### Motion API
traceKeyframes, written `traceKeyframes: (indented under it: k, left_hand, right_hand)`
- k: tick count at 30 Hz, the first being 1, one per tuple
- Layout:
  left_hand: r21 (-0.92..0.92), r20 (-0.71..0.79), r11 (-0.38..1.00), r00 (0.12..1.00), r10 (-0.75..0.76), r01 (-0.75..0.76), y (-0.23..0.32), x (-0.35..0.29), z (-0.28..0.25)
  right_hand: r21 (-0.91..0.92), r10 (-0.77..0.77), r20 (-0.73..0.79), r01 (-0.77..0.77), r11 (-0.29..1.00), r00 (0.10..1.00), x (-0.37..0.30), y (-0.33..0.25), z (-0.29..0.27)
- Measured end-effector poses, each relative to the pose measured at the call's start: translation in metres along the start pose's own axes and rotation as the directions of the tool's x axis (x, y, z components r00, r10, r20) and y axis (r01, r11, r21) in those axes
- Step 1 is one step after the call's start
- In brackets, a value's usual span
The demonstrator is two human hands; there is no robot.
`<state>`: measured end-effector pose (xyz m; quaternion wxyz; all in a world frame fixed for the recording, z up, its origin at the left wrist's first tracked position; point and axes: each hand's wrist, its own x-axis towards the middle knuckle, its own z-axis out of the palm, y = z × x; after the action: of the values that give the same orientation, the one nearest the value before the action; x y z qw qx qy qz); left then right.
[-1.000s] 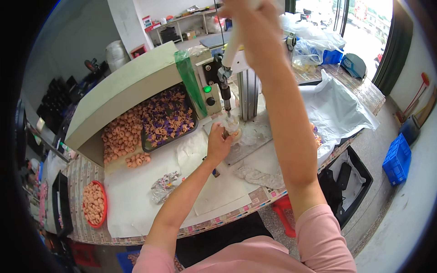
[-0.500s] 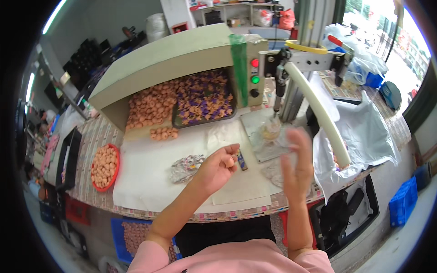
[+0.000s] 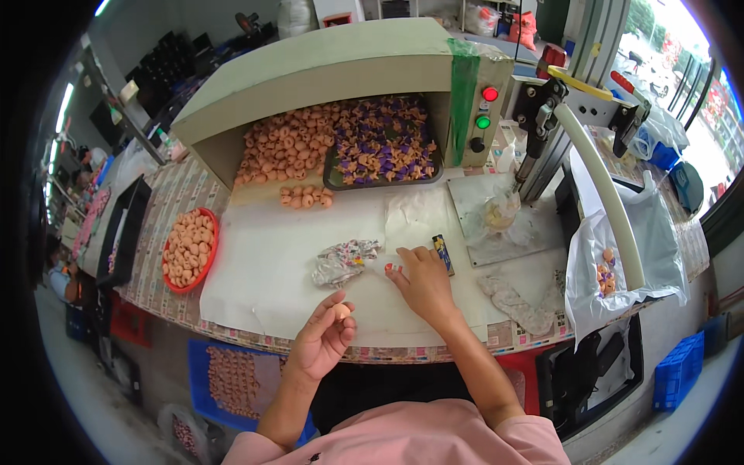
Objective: Manually assemble small toy components and operate a press machine to seal them.
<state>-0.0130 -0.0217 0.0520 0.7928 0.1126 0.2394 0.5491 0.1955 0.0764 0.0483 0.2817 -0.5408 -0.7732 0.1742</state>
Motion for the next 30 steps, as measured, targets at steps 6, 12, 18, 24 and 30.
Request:
traceKeyframes:
  k: [6, 12, 18, 24, 30]
  left_hand:
    - [-0.031, -0.008, 0.999, 1.0, 0.008, -0.008, 0.005, 0.008, -0.016]
    - [-0.064, 0.0, 0.997, 0.999, -0.033, 0.033, -0.001, 0.02, -0.026]
    - [-0.063, 0.018, 0.997, 0.999, -0.034, 0.035, -0.02, 0.033, -0.027]
    - [-0.047, 0.001, 0.998, 0.999, -0.043, 0.043, -0.027, 0.042, -0.02]
    - [-0.016, -0.019, 0.998, 0.998, -0.057, 0.057, -0.026, 0.044, -0.021]
  right_hand:
    - [0.219, -0.024, 0.024, 0.018, 0.976, 0.999, -0.014, -0.002, -0.005]
    - [0.779, 0.308, 0.058, -0.236, 0.581, 0.95, -0.05, -0.014, -0.016]
    - [0.908, 0.396, -0.05, -0.123, 0.4, 0.917, -0.069, -0.013, -0.013]
    - [0.69, 0.226, -0.28, 0.032, 0.723, 0.933, -0.073, -0.012, -0.023]
    - [0.533, 0.105, -0.348, 0.105, 0.84, 0.932, -0.073, -0.014, -0.021]
